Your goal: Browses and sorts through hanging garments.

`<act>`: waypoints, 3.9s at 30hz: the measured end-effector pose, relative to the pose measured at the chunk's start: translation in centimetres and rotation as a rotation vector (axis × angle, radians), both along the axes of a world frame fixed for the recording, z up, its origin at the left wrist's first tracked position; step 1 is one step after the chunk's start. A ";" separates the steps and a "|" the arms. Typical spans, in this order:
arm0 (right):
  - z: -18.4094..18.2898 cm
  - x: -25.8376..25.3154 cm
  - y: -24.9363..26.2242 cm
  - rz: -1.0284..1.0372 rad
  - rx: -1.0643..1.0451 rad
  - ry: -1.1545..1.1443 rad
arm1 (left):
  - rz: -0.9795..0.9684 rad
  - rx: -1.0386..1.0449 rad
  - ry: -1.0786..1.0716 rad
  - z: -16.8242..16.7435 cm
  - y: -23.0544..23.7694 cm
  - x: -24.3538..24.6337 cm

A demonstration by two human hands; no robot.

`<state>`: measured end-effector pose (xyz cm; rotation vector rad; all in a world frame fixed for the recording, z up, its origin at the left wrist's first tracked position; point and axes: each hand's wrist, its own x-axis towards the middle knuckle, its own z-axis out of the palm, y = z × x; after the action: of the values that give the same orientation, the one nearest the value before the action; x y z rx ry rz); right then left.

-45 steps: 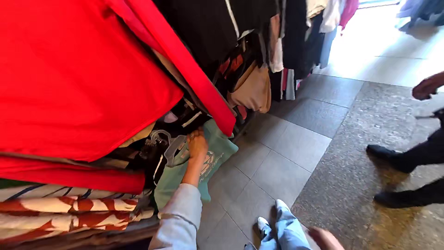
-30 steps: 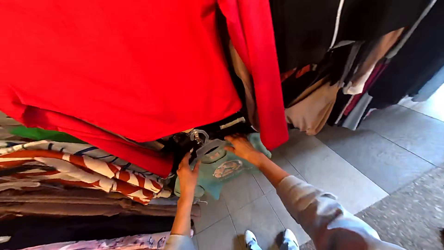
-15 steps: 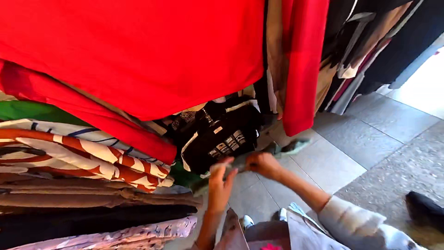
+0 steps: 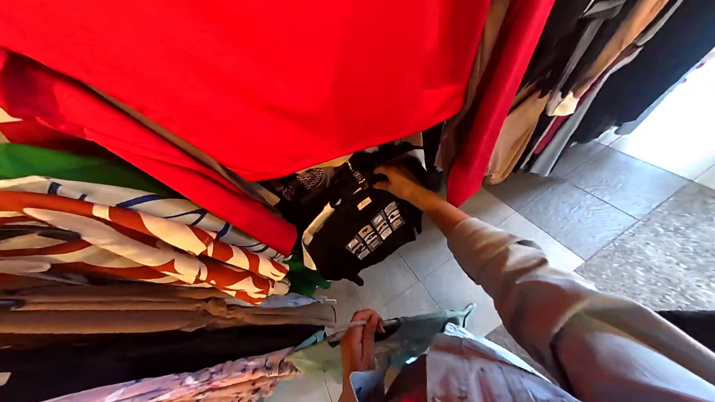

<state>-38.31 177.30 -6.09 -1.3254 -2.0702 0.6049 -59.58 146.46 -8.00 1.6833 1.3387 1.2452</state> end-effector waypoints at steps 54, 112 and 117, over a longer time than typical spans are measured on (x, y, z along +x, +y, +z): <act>-0.2 -0.5 0.6 -0.088 0.142 -0.038 | 0.068 0.035 -0.168 1.9 -1.1 1.1; -1.5 -2.3 -22.3 -0.106 -0.539 0.357 | 0.137 -0.117 -0.008 2.7 -1.7 2.3; -2.5 -1.2 -22.4 -0.102 -0.597 0.343 | 0.083 -0.101 0.039 2.8 -0.8 3.4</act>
<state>-39.50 154.93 -8.60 -1.4975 -1.5860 1.3711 -56.19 145.68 -5.21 1.6039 1.4838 1.1756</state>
